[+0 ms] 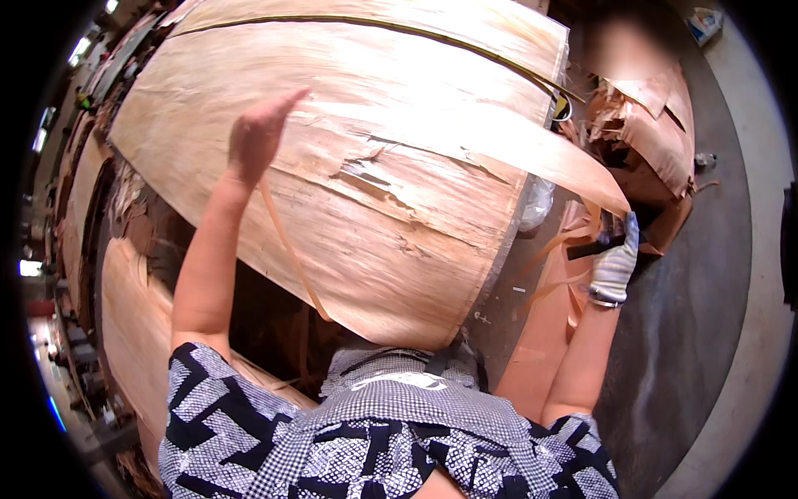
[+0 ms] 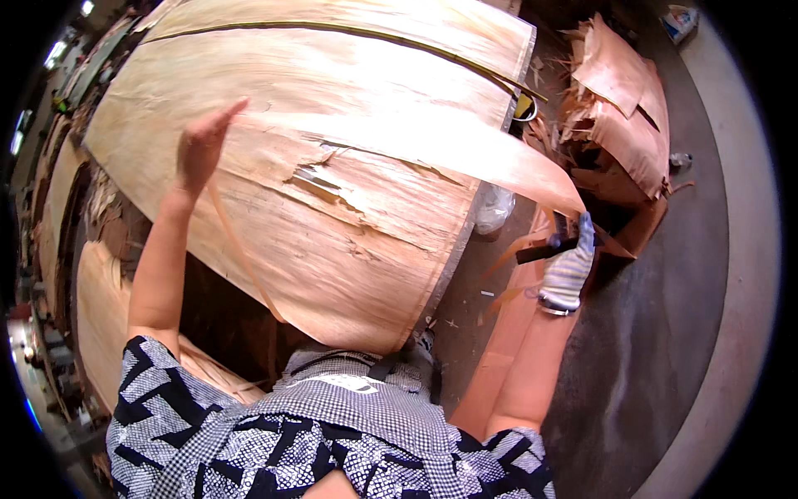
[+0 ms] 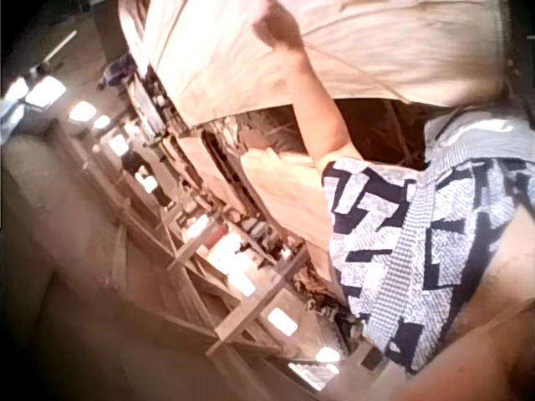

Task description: The person patches defects in wood veneer sheets by cutting out damaged sections with a utility knife, applying adhesive tape, and pressing small replacement wood pieces into the gaps.

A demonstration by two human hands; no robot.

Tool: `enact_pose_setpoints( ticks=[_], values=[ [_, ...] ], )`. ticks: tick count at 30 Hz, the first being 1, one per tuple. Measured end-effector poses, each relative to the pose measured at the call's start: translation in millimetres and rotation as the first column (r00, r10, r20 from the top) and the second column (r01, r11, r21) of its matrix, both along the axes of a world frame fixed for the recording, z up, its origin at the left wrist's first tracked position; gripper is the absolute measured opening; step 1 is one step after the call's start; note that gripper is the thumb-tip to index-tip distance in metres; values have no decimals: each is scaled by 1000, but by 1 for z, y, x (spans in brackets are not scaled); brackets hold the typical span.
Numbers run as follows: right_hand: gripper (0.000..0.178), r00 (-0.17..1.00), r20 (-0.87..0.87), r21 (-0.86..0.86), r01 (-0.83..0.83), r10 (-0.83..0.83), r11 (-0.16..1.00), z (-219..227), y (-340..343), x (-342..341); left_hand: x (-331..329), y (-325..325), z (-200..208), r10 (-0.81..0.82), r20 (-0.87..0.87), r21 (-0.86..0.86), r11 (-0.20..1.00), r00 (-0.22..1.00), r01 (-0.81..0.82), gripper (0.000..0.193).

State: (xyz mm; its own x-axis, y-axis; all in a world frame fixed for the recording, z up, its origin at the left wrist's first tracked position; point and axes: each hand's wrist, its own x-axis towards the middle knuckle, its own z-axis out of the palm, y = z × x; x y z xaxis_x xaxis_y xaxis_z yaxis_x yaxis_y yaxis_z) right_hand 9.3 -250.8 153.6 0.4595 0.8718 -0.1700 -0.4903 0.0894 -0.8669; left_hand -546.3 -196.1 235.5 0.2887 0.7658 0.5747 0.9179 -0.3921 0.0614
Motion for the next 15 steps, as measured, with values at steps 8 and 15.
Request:
enact_pose_setpoints(
  ticks=[8,15],
  values=[
    [14,928,-356,-381,-251,109,890,-80,-18,-232,-198,74,-3,119,-164,160,983,979,-92,29],
    [15,773,-631,-395,-392,65,831,-151,-17,-312,-317,98,-75,240,-445,-36,958,863,-285,32]
  ],
)
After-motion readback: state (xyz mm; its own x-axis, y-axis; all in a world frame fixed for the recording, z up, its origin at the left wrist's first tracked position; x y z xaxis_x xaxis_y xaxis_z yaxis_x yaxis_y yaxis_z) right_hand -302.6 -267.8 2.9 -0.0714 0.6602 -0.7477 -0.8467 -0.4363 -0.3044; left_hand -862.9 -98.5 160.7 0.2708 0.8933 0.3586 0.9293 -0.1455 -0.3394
